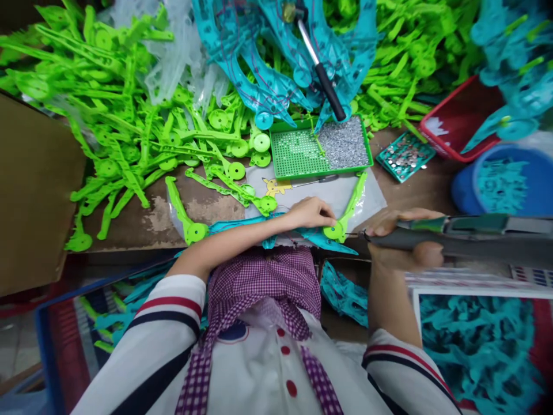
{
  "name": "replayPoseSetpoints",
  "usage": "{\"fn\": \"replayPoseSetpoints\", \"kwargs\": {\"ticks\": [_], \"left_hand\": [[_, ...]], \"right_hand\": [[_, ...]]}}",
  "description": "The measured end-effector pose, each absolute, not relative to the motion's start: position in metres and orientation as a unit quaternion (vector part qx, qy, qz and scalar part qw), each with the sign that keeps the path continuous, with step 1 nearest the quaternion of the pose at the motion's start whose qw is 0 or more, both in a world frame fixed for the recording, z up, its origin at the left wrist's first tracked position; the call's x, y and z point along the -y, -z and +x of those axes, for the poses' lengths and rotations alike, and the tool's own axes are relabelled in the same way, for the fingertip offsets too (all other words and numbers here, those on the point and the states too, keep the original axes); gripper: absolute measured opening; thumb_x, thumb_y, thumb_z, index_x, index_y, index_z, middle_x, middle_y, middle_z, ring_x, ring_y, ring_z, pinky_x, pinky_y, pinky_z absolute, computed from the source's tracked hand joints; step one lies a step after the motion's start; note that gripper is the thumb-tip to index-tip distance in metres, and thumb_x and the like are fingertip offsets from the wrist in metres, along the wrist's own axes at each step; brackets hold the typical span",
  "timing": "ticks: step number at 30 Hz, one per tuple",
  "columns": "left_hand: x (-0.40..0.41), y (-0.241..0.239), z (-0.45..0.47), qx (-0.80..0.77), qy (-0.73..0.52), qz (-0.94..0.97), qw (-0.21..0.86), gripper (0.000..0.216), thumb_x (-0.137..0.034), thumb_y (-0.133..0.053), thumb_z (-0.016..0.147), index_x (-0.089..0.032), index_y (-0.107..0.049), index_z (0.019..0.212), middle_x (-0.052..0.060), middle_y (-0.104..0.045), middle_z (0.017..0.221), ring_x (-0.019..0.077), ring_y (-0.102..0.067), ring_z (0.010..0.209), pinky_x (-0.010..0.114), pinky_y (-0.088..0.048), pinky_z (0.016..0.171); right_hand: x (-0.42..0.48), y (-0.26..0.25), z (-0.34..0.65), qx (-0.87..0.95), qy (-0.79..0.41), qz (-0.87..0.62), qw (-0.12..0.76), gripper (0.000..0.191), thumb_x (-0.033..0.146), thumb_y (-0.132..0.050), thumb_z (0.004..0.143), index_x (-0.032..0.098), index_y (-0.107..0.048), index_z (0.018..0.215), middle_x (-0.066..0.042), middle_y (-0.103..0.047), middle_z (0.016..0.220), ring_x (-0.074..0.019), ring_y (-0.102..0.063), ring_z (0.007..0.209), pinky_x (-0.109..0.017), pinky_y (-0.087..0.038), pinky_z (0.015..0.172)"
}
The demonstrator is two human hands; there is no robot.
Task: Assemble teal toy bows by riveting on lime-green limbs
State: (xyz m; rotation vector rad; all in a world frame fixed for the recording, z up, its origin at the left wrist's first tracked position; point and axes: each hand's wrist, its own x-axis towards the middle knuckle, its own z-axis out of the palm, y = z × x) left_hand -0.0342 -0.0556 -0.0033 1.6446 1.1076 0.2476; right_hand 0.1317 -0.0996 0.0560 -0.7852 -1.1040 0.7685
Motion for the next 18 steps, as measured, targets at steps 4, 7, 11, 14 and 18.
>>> {"fn": "replayPoseSetpoints", "kwargs": {"ticks": [4, 7, 11, 14, 18], "left_hand": [[0.056, 0.004, -0.034, -0.470, -0.113, 0.686, 0.544, 0.023, -0.031, -0.075, 0.082, -0.019, -0.082, 0.101, 0.005, -0.080, 0.094, 0.0163, -0.068, 0.084, 0.029, -0.049, 0.078], [0.057, 0.004, -0.033, -0.469, -0.124, 0.682, 0.547, 0.023, -0.029, -0.076, 0.082, -0.018, -0.082, 0.100, 0.006, -0.080, 0.092, 0.0161, -0.068, 0.083, 0.029, -0.048, 0.078], [0.053, 0.004, -0.033, -0.464, -0.138, 0.677, 0.555, 0.022, -0.027, -0.078, 0.080, -0.016, -0.083, 0.098, 0.006, -0.079, 0.089, 0.0156, -0.068, 0.081, 0.028, -0.049, 0.076], [0.045, 0.003, -0.032, -0.454, -0.140, 0.684, 0.553, 0.019, -0.024, -0.078, 0.079, -0.015, -0.083, 0.096, 0.006, -0.079, 0.087, 0.0155, -0.068, 0.081, 0.027, -0.049, 0.075], [0.041, 0.001, -0.031, -0.448, -0.135, 0.698, 0.542, 0.017, -0.023, -0.078, 0.079, -0.014, -0.083, 0.093, 0.006, -0.079, 0.088, 0.0153, -0.068, 0.082, 0.027, -0.049, 0.075]], "right_hand": [[0.106, -0.047, 0.130, 0.479, -0.331, -0.424, 0.694, 0.054, 0.078, -0.065, 0.067, 0.025, -0.059, 0.076, 0.006, -0.046, 0.046, -0.0136, -0.041, 0.031, -0.028, -0.031, 0.033], [0.110, -0.039, 0.131, 0.486, -0.330, -0.435, 0.683, 0.054, 0.077, -0.064, 0.067, 0.025, -0.059, 0.080, 0.006, -0.046, 0.048, -0.0134, -0.041, 0.033, -0.028, -0.032, 0.035], [0.109, -0.033, 0.130, 0.509, -0.339, -0.441, 0.656, 0.048, 0.074, -0.065, 0.070, 0.028, -0.061, 0.084, 0.005, -0.046, 0.052, -0.0161, -0.044, 0.039, -0.031, -0.035, 0.039], [0.102, -0.033, 0.127, 0.514, -0.339, -0.437, 0.656, 0.046, 0.074, -0.067, 0.069, 0.029, -0.061, 0.082, 0.005, -0.047, 0.051, -0.0158, -0.043, 0.038, -0.031, -0.033, 0.039], [0.097, -0.032, 0.123, 0.504, -0.375, -0.403, 0.666, 0.046, 0.067, -0.075, 0.066, 0.026, -0.063, 0.084, 0.006, -0.053, 0.049, -0.0140, -0.046, 0.037, -0.027, -0.034, 0.037]]}}
